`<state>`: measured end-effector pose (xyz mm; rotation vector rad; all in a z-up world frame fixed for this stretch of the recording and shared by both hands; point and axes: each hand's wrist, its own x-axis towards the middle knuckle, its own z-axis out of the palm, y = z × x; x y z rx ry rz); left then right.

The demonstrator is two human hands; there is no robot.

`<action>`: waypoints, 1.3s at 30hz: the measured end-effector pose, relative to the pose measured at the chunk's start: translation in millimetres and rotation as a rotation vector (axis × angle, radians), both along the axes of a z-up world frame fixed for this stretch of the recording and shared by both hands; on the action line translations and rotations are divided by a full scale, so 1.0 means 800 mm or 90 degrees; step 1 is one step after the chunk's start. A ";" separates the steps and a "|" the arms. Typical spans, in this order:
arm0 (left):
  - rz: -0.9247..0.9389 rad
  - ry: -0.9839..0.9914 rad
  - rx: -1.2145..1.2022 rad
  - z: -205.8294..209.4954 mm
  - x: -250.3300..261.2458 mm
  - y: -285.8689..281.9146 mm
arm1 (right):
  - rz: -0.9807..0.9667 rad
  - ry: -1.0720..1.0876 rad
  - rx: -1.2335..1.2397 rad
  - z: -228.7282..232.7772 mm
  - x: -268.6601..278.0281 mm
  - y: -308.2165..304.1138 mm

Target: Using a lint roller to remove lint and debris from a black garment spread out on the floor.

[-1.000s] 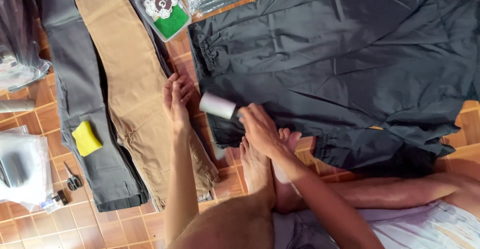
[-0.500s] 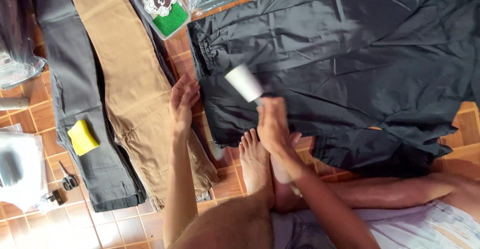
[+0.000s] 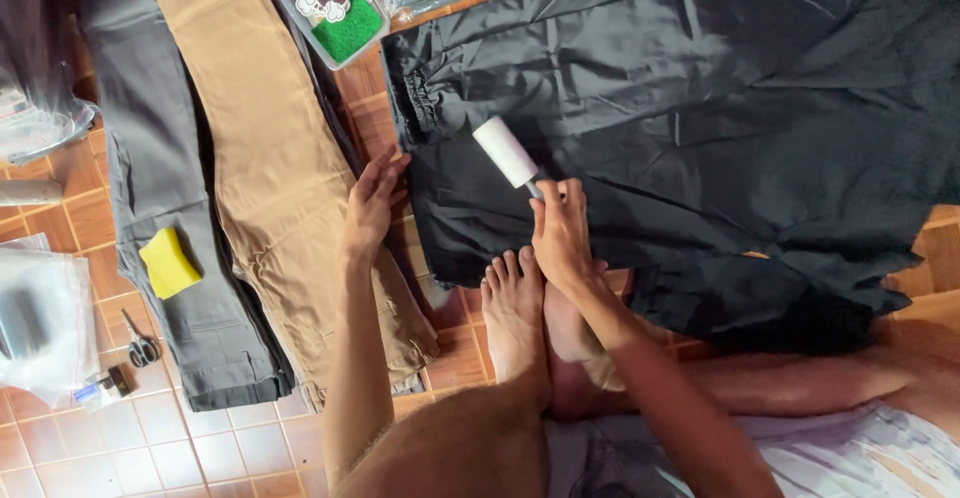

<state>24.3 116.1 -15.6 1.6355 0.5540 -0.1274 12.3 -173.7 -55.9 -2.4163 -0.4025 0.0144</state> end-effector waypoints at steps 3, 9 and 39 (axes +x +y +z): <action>-0.018 0.015 -0.003 0.003 -0.002 0.000 | 0.032 -0.001 -0.015 -0.001 -0.008 0.003; -0.044 0.016 0.032 -0.003 -0.002 0.003 | 0.223 0.077 0.037 0.034 -0.014 0.005; -0.530 0.071 0.599 -0.039 0.002 0.015 | 0.177 0.251 -0.056 0.012 -0.058 -0.032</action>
